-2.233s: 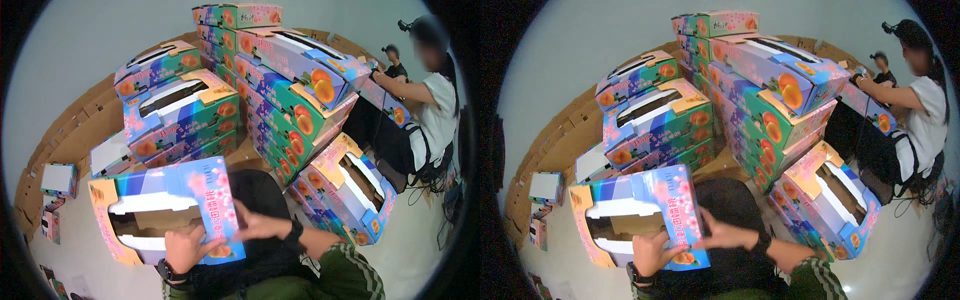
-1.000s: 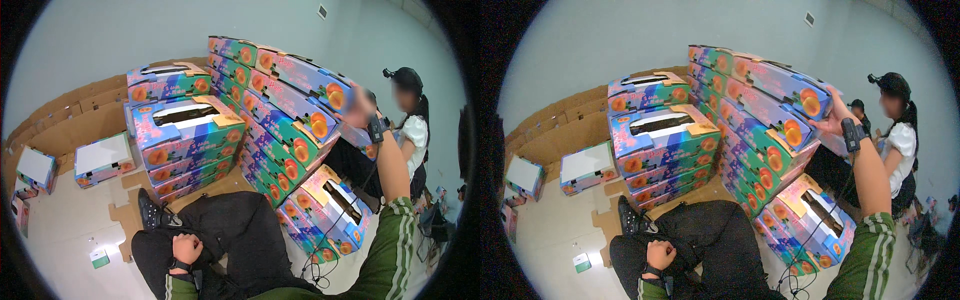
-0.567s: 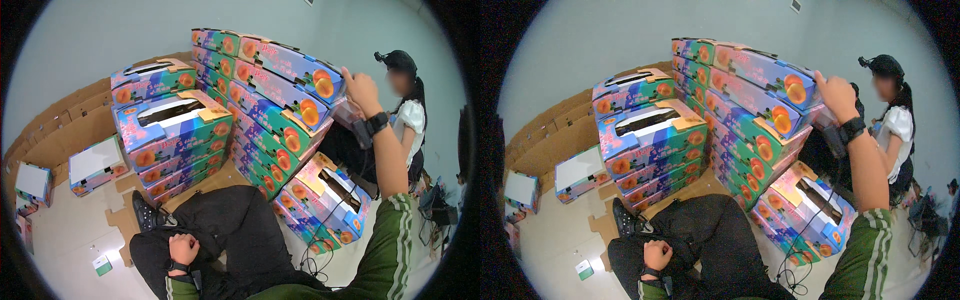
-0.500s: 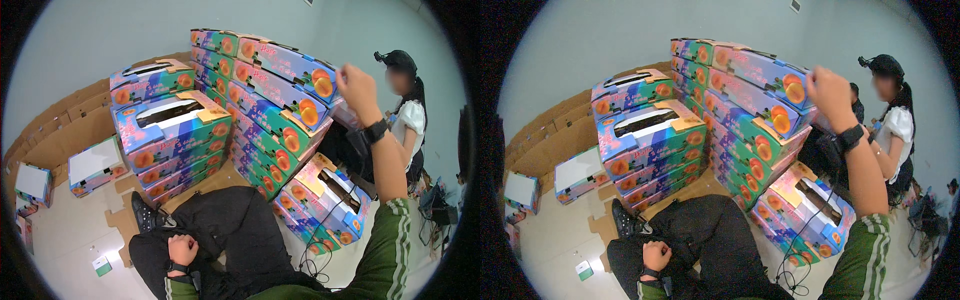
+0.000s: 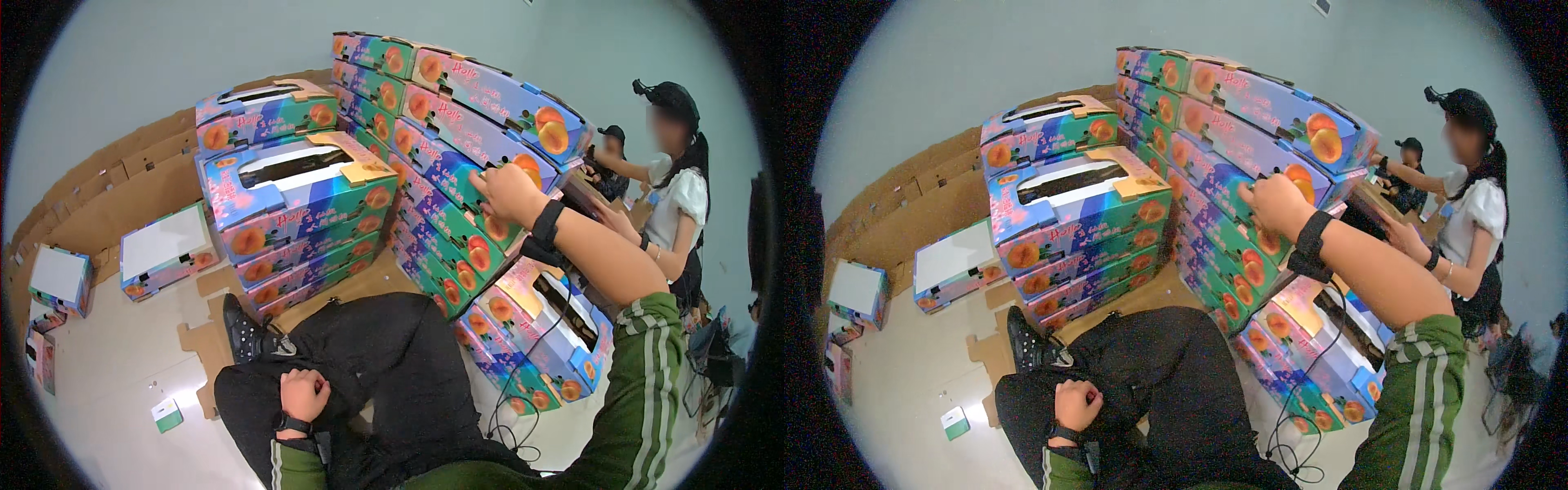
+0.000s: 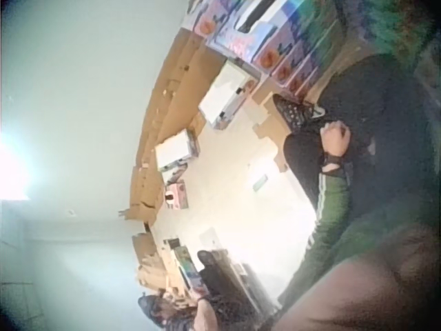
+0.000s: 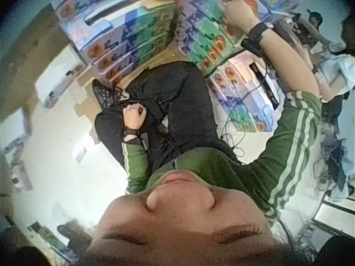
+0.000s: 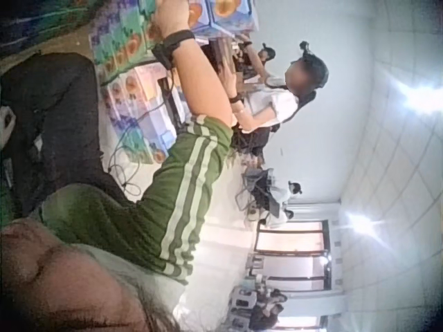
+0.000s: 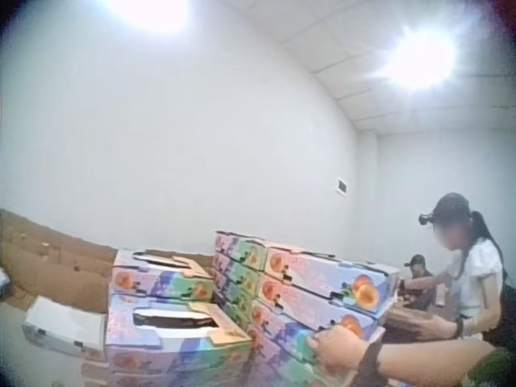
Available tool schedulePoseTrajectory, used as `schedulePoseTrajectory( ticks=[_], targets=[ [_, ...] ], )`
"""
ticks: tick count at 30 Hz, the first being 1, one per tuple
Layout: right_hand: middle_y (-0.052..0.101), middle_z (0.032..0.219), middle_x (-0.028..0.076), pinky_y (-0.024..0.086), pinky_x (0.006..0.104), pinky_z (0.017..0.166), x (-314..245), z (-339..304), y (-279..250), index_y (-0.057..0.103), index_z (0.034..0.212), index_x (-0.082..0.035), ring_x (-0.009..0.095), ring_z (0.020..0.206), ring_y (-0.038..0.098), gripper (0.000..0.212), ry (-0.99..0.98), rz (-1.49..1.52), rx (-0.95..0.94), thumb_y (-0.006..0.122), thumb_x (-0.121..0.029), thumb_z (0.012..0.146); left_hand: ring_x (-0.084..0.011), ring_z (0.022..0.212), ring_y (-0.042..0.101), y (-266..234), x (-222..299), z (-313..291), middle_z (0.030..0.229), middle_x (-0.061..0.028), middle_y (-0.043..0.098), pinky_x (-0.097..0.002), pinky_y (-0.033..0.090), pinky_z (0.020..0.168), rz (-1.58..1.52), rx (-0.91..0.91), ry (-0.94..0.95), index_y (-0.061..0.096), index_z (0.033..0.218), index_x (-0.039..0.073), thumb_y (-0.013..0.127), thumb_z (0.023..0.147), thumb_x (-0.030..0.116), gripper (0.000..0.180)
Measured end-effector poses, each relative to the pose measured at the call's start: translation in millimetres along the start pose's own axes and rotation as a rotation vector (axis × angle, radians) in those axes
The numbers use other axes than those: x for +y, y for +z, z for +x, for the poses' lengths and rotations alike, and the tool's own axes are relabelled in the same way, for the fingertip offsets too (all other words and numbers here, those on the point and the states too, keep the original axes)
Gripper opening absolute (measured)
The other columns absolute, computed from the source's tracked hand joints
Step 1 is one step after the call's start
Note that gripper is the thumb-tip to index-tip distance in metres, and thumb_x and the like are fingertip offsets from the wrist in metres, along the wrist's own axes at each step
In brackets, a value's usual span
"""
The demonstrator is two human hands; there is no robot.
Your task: Assembling and stacking cardboard peach boxes.
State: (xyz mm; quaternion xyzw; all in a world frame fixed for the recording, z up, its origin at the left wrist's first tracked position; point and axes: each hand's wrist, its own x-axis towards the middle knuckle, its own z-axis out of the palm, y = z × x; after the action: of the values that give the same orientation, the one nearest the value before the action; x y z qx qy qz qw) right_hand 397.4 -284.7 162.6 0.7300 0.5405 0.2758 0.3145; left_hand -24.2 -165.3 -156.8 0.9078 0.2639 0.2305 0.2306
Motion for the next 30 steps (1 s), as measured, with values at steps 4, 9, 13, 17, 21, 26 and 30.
schedulePoseTrajectory(
  ticks=[4,9,13,17,21,26,30],
  targets=[
    [0.062,0.087,0.011,0.049,0.0409,0.07,10.6,2.8,-9.3,0.049,0.116,-0.004,0.03,0.078,0.063,0.057,-0.138,-0.002,0.038,0.071,-0.041,0.079,-0.0266,0.072,0.057,2.6,-1.5,0.4,0.067,-0.0032,0.06,-0.0407,0.039,0.07,0.025,-0.005,0.003,0.064,0.068,0.013,0.072,0.073,0.021,0.013],
    [0.061,0.091,0.012,0.05,0.041,0.073,17.2,5.9,-1.1,0.051,0.108,-0.006,0.03,0.083,0.064,0.05,-0.227,0.008,0.099,0.071,-0.042,0.078,-0.0256,0.073,0.056,2.6,-0.1,0.6,0.067,-0.0029,0.06,-0.04,0.039,0.07,0.033,-0.01,-0.011,0.063,0.068,0.013,0.072,0.073,0.021,0.014],
    [0.06,0.091,0.01,0.049,0.0392,0.072,12.8,1.0,-3.6,0.053,0.103,-0.006,0.027,0.087,0.062,0.037,-0.238,-0.051,0.192,0.064,-0.034,0.082,-0.0257,0.073,0.056,2.6,-0.7,1.5,0.067,-0.0032,0.06,-0.0401,0.039,0.07,0.038,-0.016,-0.006,0.064,0.068,0.013,0.072,0.073,0.021,0.014],
    [0.059,0.089,0.007,0.048,0.0369,0.069,22.2,-3.2,7.7,0.054,0.099,-0.007,0.024,0.086,0.06,0.023,-0.26,-0.111,0.223,0.055,-0.025,0.084,-0.0258,0.073,0.056,1.0,0.2,2.7,0.068,-0.0033,0.061,-0.0402,0.039,0.07,0.035,-0.03,0.001,0.064,0.068,0.013,0.072,0.074,0.022,0.013],
    [0.058,0.086,0.006,0.048,0.0366,0.067,16.7,-9.1,2.8,0.054,0.097,-0.008,0.023,0.085,0.059,0.02,-0.275,-0.079,0.232,0.053,-0.024,0.085,-0.0259,0.073,0.057,-0.5,-0.7,2.4,0.068,-0.0033,0.061,-0.0403,0.039,0.07,0.041,-0.035,-0.012,0.064,0.068,0.012,0.072,0.074,0.021,0.013],
    [0.055,0.085,0.006,0.047,0.035,0.069,18.3,-12.8,2.2,0.051,0.095,-0.007,0.023,0.084,0.057,0.02,-0.273,-0.055,0.284,0.056,-0.023,0.083,-0.0266,0.074,0.058,-2.7,2.7,4.2,0.069,-0.0045,0.062,-0.0409,0.039,0.071,0.044,-0.039,-0.007,0.065,0.07,0.012,0.071,0.075,0.021,0.012],
    [0.055,0.085,0.006,0.047,0.0349,0.071,23.7,-17.9,3.1,0.05,0.092,-0.008,0.022,0.085,0.056,0.017,-0.29,0.023,0.326,0.057,-0.021,0.082,-0.0284,0.078,0.059,-13.6,-1.7,-0.4,0.073,-0.0072,0.064,-0.0428,0.042,0.074,-0.052,-0.133,-0.004,0.067,0.074,0.01,0.072,0.077,0.019,0.011]
  ],
)
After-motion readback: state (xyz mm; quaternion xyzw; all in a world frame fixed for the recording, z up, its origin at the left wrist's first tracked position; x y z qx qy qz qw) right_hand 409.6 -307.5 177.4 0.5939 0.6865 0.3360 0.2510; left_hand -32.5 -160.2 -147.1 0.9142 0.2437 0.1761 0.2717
